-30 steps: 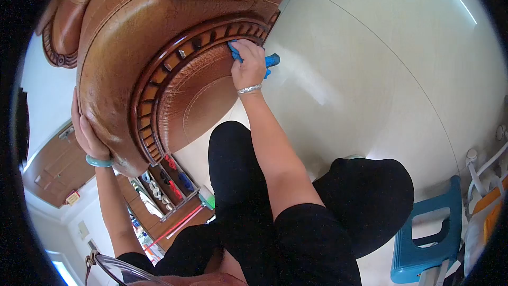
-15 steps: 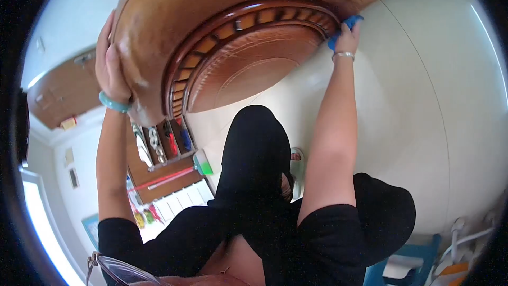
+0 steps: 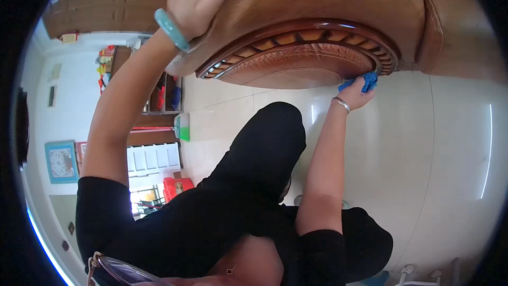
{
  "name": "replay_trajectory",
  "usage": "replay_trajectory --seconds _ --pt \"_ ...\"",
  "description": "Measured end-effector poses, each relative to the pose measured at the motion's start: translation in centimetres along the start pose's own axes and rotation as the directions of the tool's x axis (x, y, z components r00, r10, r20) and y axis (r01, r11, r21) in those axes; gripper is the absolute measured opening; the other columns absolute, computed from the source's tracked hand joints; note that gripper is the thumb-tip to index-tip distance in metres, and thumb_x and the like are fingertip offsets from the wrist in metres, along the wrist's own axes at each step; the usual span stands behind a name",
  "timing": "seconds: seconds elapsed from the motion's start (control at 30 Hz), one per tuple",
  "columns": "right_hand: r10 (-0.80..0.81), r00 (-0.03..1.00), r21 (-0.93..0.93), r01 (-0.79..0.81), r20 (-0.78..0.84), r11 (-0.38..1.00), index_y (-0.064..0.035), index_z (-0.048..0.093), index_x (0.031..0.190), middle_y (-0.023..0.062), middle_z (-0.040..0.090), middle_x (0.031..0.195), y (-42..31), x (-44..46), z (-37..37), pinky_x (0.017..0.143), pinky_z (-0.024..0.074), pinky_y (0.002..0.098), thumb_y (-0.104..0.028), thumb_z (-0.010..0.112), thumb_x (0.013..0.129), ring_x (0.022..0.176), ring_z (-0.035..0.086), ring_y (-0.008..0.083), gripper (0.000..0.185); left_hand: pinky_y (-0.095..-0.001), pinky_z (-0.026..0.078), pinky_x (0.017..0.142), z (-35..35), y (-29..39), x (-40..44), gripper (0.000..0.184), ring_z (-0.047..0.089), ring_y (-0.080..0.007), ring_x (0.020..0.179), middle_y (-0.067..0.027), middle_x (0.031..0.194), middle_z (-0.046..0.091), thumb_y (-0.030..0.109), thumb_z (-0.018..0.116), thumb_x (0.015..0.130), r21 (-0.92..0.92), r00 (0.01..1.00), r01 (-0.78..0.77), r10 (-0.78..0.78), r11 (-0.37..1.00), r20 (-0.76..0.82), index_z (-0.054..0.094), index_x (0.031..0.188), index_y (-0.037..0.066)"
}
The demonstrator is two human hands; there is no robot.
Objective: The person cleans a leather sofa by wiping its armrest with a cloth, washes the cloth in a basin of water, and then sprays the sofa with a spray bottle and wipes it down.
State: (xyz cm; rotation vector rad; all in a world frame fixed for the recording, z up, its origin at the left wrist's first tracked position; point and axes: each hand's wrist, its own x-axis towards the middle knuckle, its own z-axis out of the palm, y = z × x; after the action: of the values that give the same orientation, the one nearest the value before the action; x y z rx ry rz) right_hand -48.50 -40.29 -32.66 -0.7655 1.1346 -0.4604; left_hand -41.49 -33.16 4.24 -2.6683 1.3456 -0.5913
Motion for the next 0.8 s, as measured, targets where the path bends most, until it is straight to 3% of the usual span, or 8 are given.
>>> replay_trajectory --seconds 0.13,0.2,0.23,0.27,0.37,0.6,0.7,0.8 --pt "-0.277 0.959 0.098 0.271 0.056 0.958 0.0066 0.047 0.114 0.0142 0.054 0.106 -4.4 -3.4 1.1 0.089 0.0426 0.0360 -0.017 0.062 0.078 0.094 0.052 0.0242 0.045 -0.0424 0.030 0.107 -0.2 0.2 0.1 0.056 0.044 -0.0366 0.124 -0.0255 0.131 0.048 0.034 0.058 0.085 0.000 0.999 0.045 -0.045 0.999 -0.021 0.047 0.130 0.001" --pt "-0.408 0.905 0.072 0.402 0.120 0.913 0.0062 0.045 0.118 0.0158 0.050 0.112 -6.1 -6.9 1.7 0.094 0.0381 0.0384 -0.017 0.061 0.077 0.102 0.049 0.0268 0.049 -0.0402 0.033 0.104 -1.0 0.6 -0.4 0.050 0.047 -0.0353 0.122 -0.0219 0.130 0.050 0.029 0.052 0.088 0.007 0.985 0.134 -0.134 0.991 0.107 0.049 0.129 0.001" --pt "-0.599 0.771 -0.090 0.627 0.214 0.774 0.0037 0.045 0.115 0.0161 0.049 0.109 -7.2 -9.0 1.6 0.094 0.0371 0.0404 -0.015 0.060 0.076 0.100 0.048 0.0294 0.045 -0.0391 0.035 0.103 -1.0 0.7 0.1 0.047 0.048 -0.0346 0.120 -0.0201 0.130 0.051 0.026 0.049 0.090 -0.005 0.979 0.146 -0.144 0.989 0.144 0.049 0.129 0.001" --pt "-0.657 0.683 -0.009 0.695 0.319 0.719 0.0011 0.047 0.107 0.0161 0.049 0.103 -7.4 -10.6 2.0 0.093 0.0370 0.0428 -0.012 0.060 0.073 0.097 0.048 0.0322 0.039 -0.0413 0.035 0.102 -0.2 0.1 0.2 0.048 0.046 -0.0360 0.121 -0.0195 0.132 0.049 0.027 0.053 0.087 -0.008 0.998 0.061 -0.061 0.998 -0.003 0.049 0.130 0.005" --pt "-0.804 0.419 0.072 0.868 0.422 0.491 -0.0007 0.049 0.102 0.0201 0.049 0.095 -7.4 -13.5 2.1 0.087 0.0378 0.0449 -0.007 0.065 0.065 0.092 0.048 0.0395 0.041 -0.0428 0.033 0.104 -0.6 0.2 0.4 0.053 0.043 -0.0355 0.124 -0.0171 0.136 0.046 0.028 0.055 0.086 0.032 0.998 0.068 -0.067 0.997 -0.011 0.047 0.133 0.007" --pt "-0.677 0.413 0.064 0.825 0.609 0.561 -0.0008 0.053 0.101 0.0178 0.055 0.092 -11.7 -12.3 0.3 0.079 0.0457 0.0393 -0.005 0.067 0.065 0.087 0.056 0.0357 0.039 -0.0464 0.027 0.107 -1.4 0.8 0.8 0.063 0.033 -0.0366 0.131 -0.0163 0.144 0.035 0.026 0.059 0.083 -0.026 0.990 0.108 -0.105 0.994 0.094 0.037 0.139 0.006" --pt "-0.379 0.673 -0.086 0.549 0.635 0.831 -0.0003 0.053 0.105 0.0157 0.058 0.093 -12.6 -13.6 -1.4 0.078 0.0480 0.0343 -0.008 0.068 0.070 0.086 0.060 0.0289 0.039 -0.0481 0.025 0.108 -1.9 0.4 0.9 0.067 0.030 -0.0372 0.133 -0.0170 0.145 0.032 0.026 0.060 0.081 -0.073 0.979 0.133 -0.120 0.988 0.168 0.035 0.139 0.005" --pt "-0.204 0.823 -0.246 0.379 0.530 0.892 0.0014 0.053 0.109 0.0149 0.061 0.093 -17.5 -15.2 -4.4 0.076 0.0491 0.0314 -0.012 0.067 0.075 0.083 0.062 0.0242 0.039 -0.0495 0.022 0.108 -1.8 0.0 1.1 0.069 0.027 -0.0362 0.135 -0.0165 0.147 0.029 0.028 0.060 0.080 -0.089 0.965 0.159 -0.136 0.983 0.226 0.033 0.140 0.005"
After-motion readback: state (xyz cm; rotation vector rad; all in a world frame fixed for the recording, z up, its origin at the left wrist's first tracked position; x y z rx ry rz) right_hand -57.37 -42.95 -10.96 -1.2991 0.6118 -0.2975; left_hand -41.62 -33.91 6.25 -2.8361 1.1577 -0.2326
